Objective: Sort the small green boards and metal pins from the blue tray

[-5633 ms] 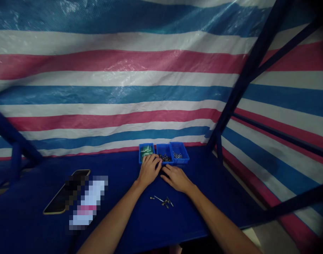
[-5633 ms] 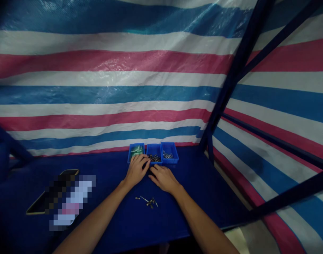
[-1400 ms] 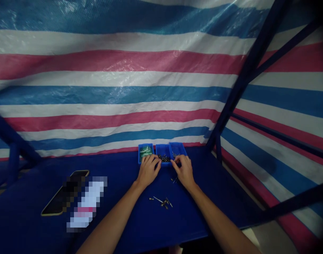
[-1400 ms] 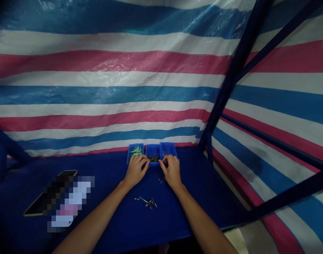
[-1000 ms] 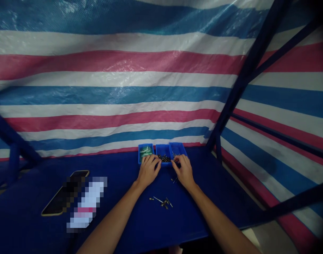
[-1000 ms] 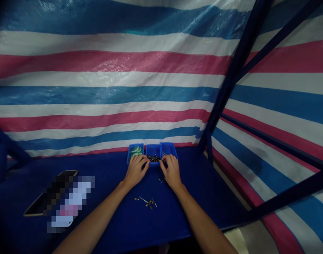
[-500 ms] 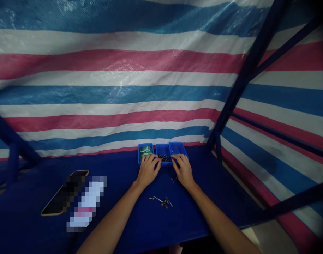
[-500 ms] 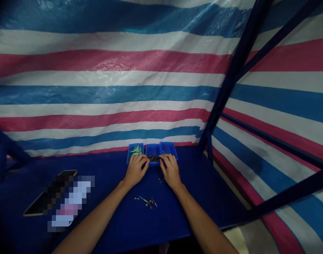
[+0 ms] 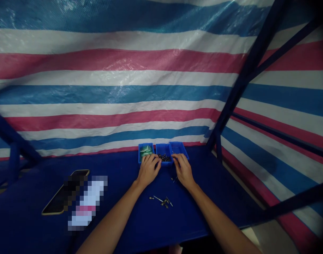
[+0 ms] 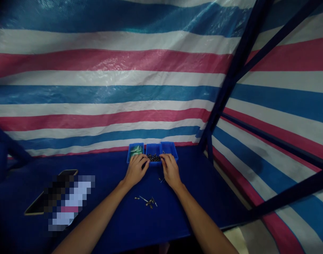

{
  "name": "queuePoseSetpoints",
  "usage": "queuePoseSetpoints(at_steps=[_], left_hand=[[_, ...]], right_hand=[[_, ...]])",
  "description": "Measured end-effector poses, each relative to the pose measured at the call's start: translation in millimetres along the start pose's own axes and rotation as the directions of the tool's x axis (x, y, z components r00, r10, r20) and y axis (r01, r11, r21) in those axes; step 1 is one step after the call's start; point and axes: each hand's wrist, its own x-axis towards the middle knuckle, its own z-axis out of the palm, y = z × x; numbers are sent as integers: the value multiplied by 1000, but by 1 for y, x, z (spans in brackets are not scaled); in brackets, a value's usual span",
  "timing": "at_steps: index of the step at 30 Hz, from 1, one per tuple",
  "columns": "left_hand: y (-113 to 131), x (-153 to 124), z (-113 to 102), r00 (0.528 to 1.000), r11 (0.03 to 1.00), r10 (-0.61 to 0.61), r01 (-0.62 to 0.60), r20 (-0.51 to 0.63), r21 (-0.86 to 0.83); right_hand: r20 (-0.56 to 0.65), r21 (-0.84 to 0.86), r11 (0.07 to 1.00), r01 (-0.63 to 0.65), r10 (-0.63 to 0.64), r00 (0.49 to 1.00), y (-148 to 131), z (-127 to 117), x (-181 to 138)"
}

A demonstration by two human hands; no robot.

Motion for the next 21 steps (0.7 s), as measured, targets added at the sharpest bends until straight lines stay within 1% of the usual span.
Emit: queuePoseSetpoints(at_steps=[5, 11, 16, 21], left_hand=[[0, 0, 0, 1000, 1000, 1, -1, 10, 8], [-1, -1, 0, 1000, 1000, -4, 4, 1, 6], [-1, -1, 1, 1000, 1000, -4, 4, -1, -8], [-1, 0, 0, 1000, 1000, -4, 4, 5, 5]], right_hand=[[15, 6, 1000, -21, 21, 1000, 1, 1, -1], [74, -28, 999, -44, 46, 996, 3, 2, -5], [48, -6, 999, -33, 33, 998, 3, 3, -4], [18, 37, 997, -63, 63, 998, 7, 6, -4]])
